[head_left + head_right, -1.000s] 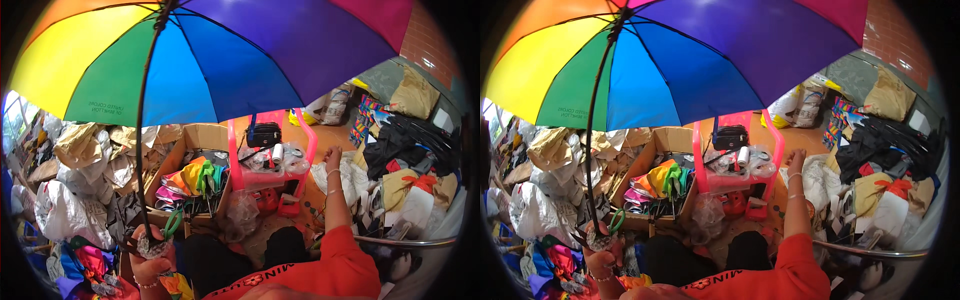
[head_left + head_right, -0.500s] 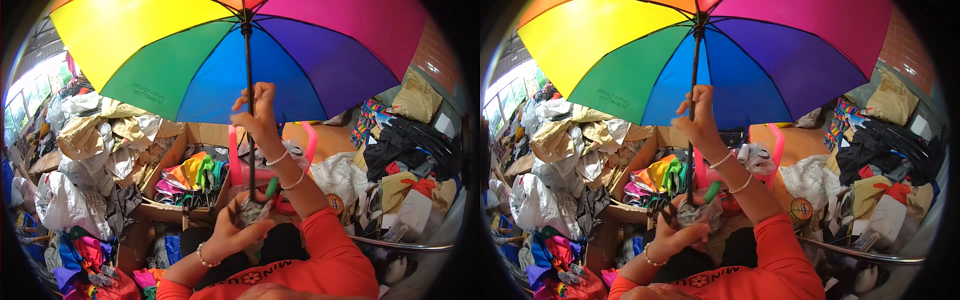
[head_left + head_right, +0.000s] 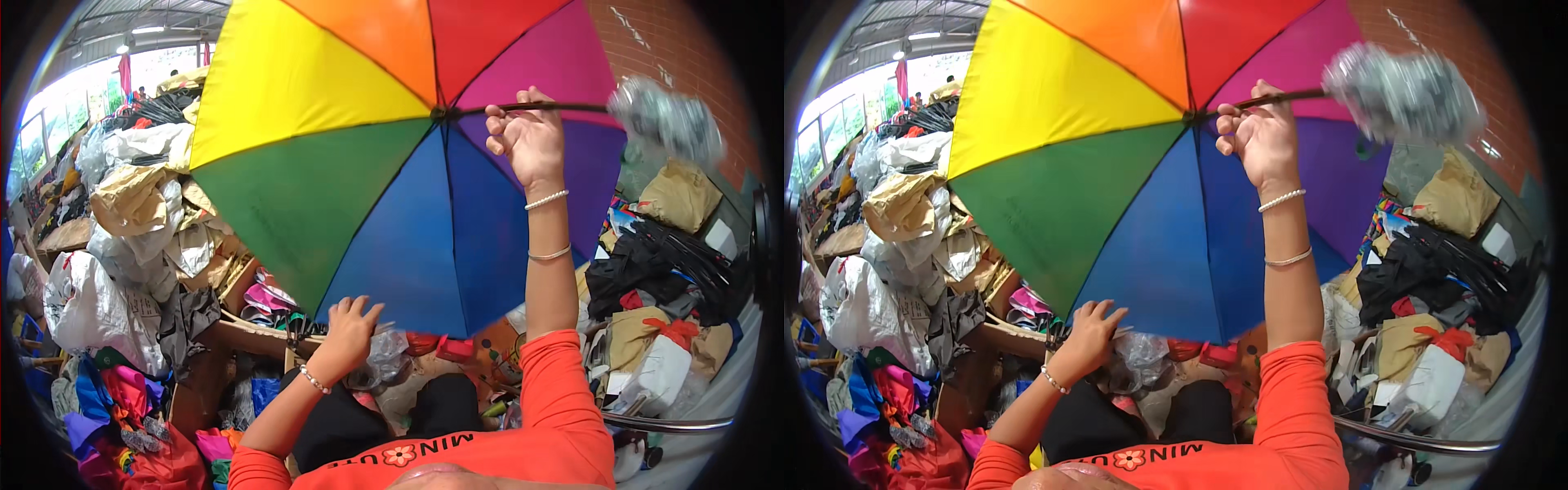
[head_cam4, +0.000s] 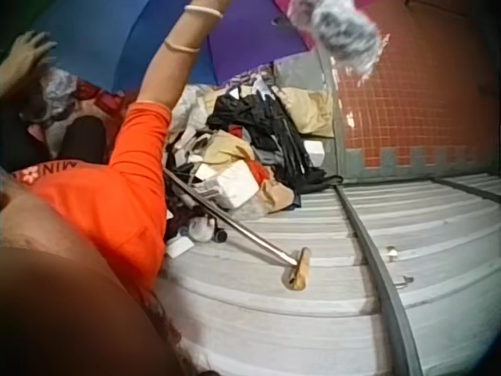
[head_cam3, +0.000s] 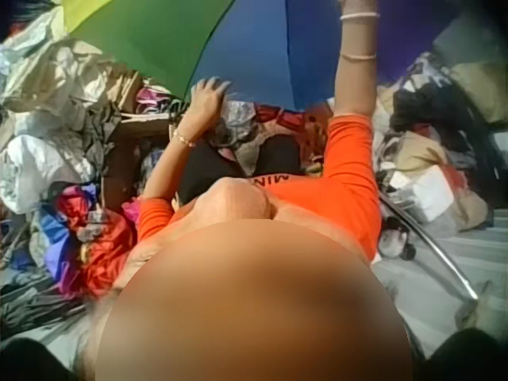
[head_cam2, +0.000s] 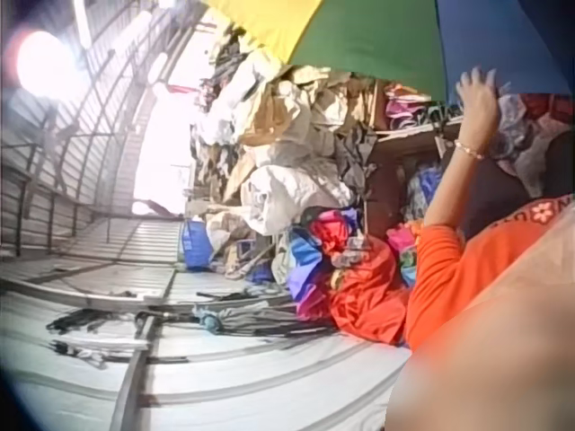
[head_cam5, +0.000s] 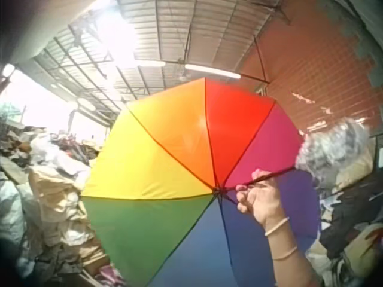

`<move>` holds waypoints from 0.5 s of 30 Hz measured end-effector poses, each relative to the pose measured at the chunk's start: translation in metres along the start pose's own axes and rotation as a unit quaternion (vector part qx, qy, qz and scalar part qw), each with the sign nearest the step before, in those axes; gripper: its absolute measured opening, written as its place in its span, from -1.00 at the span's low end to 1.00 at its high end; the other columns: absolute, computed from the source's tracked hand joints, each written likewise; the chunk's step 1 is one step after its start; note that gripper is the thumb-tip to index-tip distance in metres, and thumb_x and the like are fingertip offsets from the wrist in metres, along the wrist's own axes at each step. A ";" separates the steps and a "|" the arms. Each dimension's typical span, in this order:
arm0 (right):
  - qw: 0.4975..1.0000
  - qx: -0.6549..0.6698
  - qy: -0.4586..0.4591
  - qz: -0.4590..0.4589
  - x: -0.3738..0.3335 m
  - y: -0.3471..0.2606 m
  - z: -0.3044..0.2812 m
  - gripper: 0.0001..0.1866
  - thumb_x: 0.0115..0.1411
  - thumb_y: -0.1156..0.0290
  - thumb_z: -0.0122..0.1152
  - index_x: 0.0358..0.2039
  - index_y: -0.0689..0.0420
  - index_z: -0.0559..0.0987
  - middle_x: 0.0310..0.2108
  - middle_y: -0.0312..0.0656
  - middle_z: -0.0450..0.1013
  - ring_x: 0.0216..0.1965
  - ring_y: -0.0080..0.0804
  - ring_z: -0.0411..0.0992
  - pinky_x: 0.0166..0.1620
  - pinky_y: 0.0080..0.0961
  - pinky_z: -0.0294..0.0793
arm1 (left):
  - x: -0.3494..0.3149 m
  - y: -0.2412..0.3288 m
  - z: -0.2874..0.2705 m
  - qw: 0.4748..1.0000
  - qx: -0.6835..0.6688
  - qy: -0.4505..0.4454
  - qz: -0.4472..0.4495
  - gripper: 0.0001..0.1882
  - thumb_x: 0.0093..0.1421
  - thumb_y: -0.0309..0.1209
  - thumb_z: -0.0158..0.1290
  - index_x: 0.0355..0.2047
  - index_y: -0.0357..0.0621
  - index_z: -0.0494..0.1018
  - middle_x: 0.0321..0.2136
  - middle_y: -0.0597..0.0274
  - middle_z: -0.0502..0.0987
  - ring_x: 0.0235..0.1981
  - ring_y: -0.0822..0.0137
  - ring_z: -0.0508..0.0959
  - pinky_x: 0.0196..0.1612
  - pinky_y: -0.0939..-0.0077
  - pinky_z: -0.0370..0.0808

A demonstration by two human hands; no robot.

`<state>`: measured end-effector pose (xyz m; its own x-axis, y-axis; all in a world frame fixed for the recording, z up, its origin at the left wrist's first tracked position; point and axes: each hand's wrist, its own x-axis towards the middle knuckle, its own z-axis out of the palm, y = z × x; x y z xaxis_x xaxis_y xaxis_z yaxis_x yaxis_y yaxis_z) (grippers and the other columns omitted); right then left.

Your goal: Inspecting and opening rainbow-colored umbrellas to check for defects on a production floor.

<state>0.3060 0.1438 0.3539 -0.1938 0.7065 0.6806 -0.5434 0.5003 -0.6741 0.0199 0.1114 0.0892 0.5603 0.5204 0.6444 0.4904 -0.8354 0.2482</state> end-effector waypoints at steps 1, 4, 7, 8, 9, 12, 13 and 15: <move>0.999 -0.001 0.001 0.047 0.000 0.004 -0.005 -0.86 0.15 0.24 -0.04 -0.33 -0.02 0.39 -0.31 0.02 0.43 -0.41 -0.20 0.40 -0.55 -0.41 0.33 | -0.016 -0.002 0.006 0.992 0.110 -0.052 -0.017 -0.56 0.01 -0.50 -0.01 -0.02 -0.06 0.33 -0.16 -0.08 0.36 -0.21 0.00 0.39 -0.19 0.02 0.33; 0.990 0.013 0.050 0.132 -0.007 0.031 -0.018 -0.83 0.17 0.19 -0.04 -0.29 -0.04 0.37 -0.33 0.01 0.42 -0.41 -0.17 0.42 -0.57 -0.39 0.33 | -0.063 0.007 0.016 0.919 0.192 -0.323 -0.122 -0.61 0.07 -0.36 -0.04 -0.04 -0.03 0.34 -0.22 -0.14 0.40 -0.21 -0.07 0.41 -0.27 -0.32 0.23; 0.963 0.045 0.140 0.224 -0.019 0.074 -0.030 -0.78 0.19 0.14 -0.07 -0.18 -0.12 0.28 -0.41 -0.03 0.41 -0.46 -0.16 0.45 -0.63 -0.38 0.30 | -0.104 0.032 0.016 0.860 0.125 -0.479 -0.126 -0.60 0.07 -0.39 -0.05 -0.03 -0.03 0.33 -0.34 -0.10 0.46 -0.30 -0.07 0.45 -0.27 -0.19 0.31; 0.951 0.043 0.190 0.240 -0.026 0.088 -0.035 -0.78 0.19 0.14 -0.07 -0.18 -0.12 0.28 -0.41 -0.03 0.41 -0.46 -0.16 0.45 -0.63 -0.38 0.30 | -0.113 0.039 0.014 0.851 0.112 -0.496 -0.136 -0.60 0.07 -0.39 -0.05 -0.03 -0.03 0.33 -0.34 -0.10 0.46 -0.30 -0.07 0.45 -0.27 -0.19 0.31; 0.951 0.054 0.169 0.253 -0.031 0.103 -0.039 -0.79 0.20 0.15 -0.08 -0.20 -0.09 0.31 -0.38 -0.04 0.41 -0.41 -0.14 0.45 -0.60 -0.35 0.33 | -0.122 0.047 0.013 0.856 0.065 -0.496 -0.130 -0.63 0.08 -0.39 -0.07 -0.06 -0.06 0.33 -0.35 -0.10 0.46 -0.32 -0.06 0.45 -0.30 -0.18 0.33; 0.942 0.075 0.143 0.293 -0.051 0.147 -0.038 -0.76 0.22 0.15 -0.12 -0.25 -0.01 0.41 -0.28 -0.05 0.42 -0.25 -0.07 0.45 -0.49 -0.27 0.44 | -0.138 0.067 0.010 0.863 -0.078 -0.484 -0.124 -0.72 0.13 -0.39 -0.12 -0.14 -0.16 0.33 -0.39 -0.09 0.48 -0.40 -0.06 0.47 -0.36 -0.13 0.39; 0.957 -0.007 0.182 0.227 -0.060 0.155 -0.034 -0.76 0.23 0.17 -0.13 -0.24 0.02 0.41 -0.28 -0.08 0.41 -0.27 -0.14 0.44 -0.48 -0.29 0.42 | -0.141 0.071 0.009 0.855 -0.088 -0.493 -0.135 -0.72 0.13 -0.39 -0.12 -0.14 -0.16 0.33 -0.39 -0.09 0.48 -0.40 -0.06 0.47 -0.36 -0.13 0.39; 0.942 -0.102 0.265 0.178 -0.082 0.161 -0.023 -0.76 0.24 0.20 -0.14 -0.22 0.05 0.40 -0.28 -0.11 0.41 -0.29 -0.20 0.44 -0.48 -0.31 0.41 | -0.143 0.077 0.008 0.865 -0.127 -0.456 -0.165 -0.66 0.09 -0.45 -0.10 -0.08 -0.14 0.33 -0.39 -0.06 0.48 -0.40 -0.02 0.47 -0.33 0.10 0.41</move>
<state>0.2529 0.1782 0.1831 0.1306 0.9713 0.1989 -0.3425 0.2324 -0.9103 -0.0172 -0.0262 0.0108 0.7684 0.5639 -0.3027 0.6266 -0.5664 0.5353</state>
